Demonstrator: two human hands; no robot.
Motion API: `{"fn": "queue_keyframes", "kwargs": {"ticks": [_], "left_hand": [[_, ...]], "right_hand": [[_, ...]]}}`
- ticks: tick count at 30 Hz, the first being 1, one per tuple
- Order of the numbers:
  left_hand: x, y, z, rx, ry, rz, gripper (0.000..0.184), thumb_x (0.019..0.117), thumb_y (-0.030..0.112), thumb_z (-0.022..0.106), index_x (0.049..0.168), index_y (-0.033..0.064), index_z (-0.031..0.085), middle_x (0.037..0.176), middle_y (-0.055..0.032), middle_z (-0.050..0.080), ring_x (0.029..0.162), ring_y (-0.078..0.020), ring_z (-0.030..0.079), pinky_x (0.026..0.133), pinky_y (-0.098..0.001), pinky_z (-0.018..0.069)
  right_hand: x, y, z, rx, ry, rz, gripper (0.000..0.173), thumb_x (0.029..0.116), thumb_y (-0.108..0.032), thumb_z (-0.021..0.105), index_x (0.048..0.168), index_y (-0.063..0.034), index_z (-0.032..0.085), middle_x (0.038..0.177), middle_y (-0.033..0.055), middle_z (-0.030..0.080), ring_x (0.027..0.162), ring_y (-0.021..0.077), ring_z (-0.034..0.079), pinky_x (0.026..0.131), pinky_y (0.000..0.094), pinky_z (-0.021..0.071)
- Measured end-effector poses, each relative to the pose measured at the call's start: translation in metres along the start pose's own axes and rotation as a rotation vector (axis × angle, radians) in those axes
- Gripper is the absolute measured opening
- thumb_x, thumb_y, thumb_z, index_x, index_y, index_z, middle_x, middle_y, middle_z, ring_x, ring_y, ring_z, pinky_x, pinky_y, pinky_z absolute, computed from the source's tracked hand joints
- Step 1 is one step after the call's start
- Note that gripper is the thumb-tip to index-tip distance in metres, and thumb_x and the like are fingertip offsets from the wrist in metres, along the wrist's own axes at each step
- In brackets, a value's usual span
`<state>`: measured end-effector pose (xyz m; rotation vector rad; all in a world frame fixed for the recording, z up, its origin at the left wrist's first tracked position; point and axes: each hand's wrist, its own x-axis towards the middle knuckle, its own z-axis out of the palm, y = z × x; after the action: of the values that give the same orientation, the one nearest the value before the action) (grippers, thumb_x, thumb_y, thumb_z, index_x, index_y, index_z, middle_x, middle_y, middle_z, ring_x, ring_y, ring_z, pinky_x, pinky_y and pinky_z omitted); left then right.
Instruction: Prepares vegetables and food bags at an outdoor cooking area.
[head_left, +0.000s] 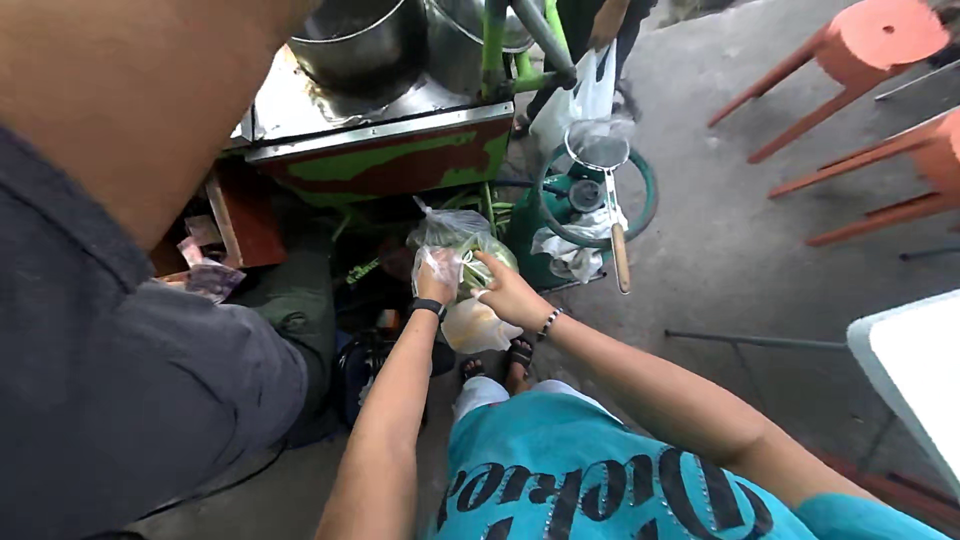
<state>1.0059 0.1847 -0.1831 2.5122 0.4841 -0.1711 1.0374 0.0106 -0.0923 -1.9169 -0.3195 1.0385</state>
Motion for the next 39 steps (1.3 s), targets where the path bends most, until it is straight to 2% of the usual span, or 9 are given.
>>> {"fn": "queue_keyframes", "kwargs": {"ticks": [6, 10, 21, 25, 28, 31, 34, 37, 39], "left_hand": [[0.003, -0.011, -0.001, -0.068, -0.001, 0.114, 0.034, 0.1060, 0.026, 0.053, 0.133, 0.0083, 0.065, 0.143, -0.0153, 0.059, 0.134, -0.0341, 0.053, 0.113, -0.0567, 0.0401], [-0.010, -0.009, -0.003, -0.241, 0.015, 0.208, 0.032, 0.1046, 0.019, 0.055, 0.127, -0.0003, 0.067, 0.133, -0.0200, 0.064, 0.130, -0.0314, 0.057, 0.114, -0.0495, 0.0407], [0.033, -0.036, 0.003, 0.050, -0.093, -0.048, 0.032, 0.1050, 0.019, 0.051, 0.130, 0.0023, 0.064, 0.137, -0.0230, 0.061, 0.132, -0.0400, 0.054, 0.111, -0.0593, 0.0401], [0.018, -0.024, 0.000, -0.216, -0.018, -0.167, 0.037, 0.1043, 0.019, 0.056, 0.136, 0.0009, 0.059, 0.139, -0.0246, 0.058, 0.133, -0.0393, 0.053, 0.113, -0.0564, 0.0393], [0.006, -0.020, -0.006, -0.446, 0.259, -0.237, 0.038, 0.1033, 0.023, 0.056, 0.135, 0.0023, 0.061, 0.136, -0.0211, 0.061, 0.130, -0.0340, 0.056, 0.111, -0.0529, 0.0431], [-0.023, -0.003, -0.022, -0.664, 0.541, -0.319, 0.036, 0.1069, 0.018, 0.048, 0.133, -0.0042, 0.057, 0.132, -0.0235, 0.060, 0.123, -0.0309, 0.058, 0.107, -0.0473, 0.0481], [-0.059, 0.014, -0.021, -0.943, 0.502, -0.377, 0.041, 0.1109, 0.020, 0.036, 0.141, -0.0037, 0.047, 0.130, -0.0225, 0.059, 0.115, -0.0279, 0.061, 0.097, -0.0441, 0.0546], [-0.066, 0.033, -0.016, -1.631, 0.367, -0.551, 0.066, 0.1074, 0.060, 0.018, 0.141, 0.0112, 0.047, 0.125, -0.0208, 0.062, 0.106, -0.0349, 0.064, 0.083, -0.0559, 0.0560], [-0.055, 0.036, -0.014, -1.813, 0.279, -0.557, 0.079, 0.1011, 0.073, 0.015, 0.147, 0.0139, 0.042, 0.132, -0.0238, 0.059, 0.112, -0.0407, 0.062, 0.087, -0.0613, 0.0545]], "right_hand": [[-0.047, 0.001, -0.002, 0.120, -0.052, -0.056, 0.053, 0.1041, -0.011, 0.054, 0.155, -0.0170, 0.043, 0.083, 0.0088, 0.064, 0.064, 0.0136, 0.054, 0.064, 0.0330, 0.0493], [-0.073, -0.013, -0.028, 0.208, 0.062, -0.198, 0.046, 0.0990, -0.007, 0.062, 0.144, -0.0149, 0.059, 0.063, 0.0016, 0.055, 0.050, 0.0075, 0.044, 0.049, 0.0253, 0.0407], [-0.107, -0.121, -0.063, 0.232, 0.148, -0.561, 0.048, 0.0972, 0.000, 0.061, 0.143, -0.0109, 0.058, 0.070, 0.0082, 0.058, 0.040, 0.0117, 0.042, 0.032, 0.0234, 0.0378], [-0.064, -0.146, -0.067, 0.256, 0.162, -0.659, 0.043, 0.0984, 0.001, 0.062, 0.141, -0.0032, 0.058, 0.083, 0.0087, 0.064, 0.049, 0.0110, 0.055, 0.043, 0.0249, 0.0508], [-0.037, -0.150, -0.066, 0.427, 0.223, -0.598, 0.038, 0.0998, 0.001, 0.059, 0.138, -0.0018, 0.057, 0.093, 0.0121, 0.067, 0.051, 0.0112, 0.057, 0.045, 0.0246, 0.0531], [-0.026, -0.142, -0.053, 0.477, 0.240, -0.642, 0.034, 0.1014, 0.000, 0.057, 0.135, -0.0010, 0.059, 0.080, 0.0109, 0.062, 0.048, 0.0126, 0.054, 0.044, 0.0255, 0.0510], [0.006, -0.130, -0.062, 0.577, 0.207, -0.673, 0.032, 0.1040, -0.003, 0.053, 0.136, 0.0000, 0.059, 0.091, 0.0099, 0.065, 0.058, 0.0113, 0.059, 0.053, 0.0255, 0.0549], [0.029, -0.101, -0.070, 0.566, 0.184, -0.658, 0.029, 0.1055, -0.007, 0.051, 0.133, -0.0006, 0.061, 0.099, 0.0097, 0.067, 0.065, 0.0119, 0.063, 0.059, 0.0272, 0.0578], [0.035, -0.071, -0.067, 0.509, 0.173, -0.603, 0.028, 0.1061, -0.009, 0.051, 0.130, -0.0009, 0.063, 0.102, 0.0098, 0.069, 0.069, 0.0126, 0.064, 0.063, 0.0295, 0.0583]]}}
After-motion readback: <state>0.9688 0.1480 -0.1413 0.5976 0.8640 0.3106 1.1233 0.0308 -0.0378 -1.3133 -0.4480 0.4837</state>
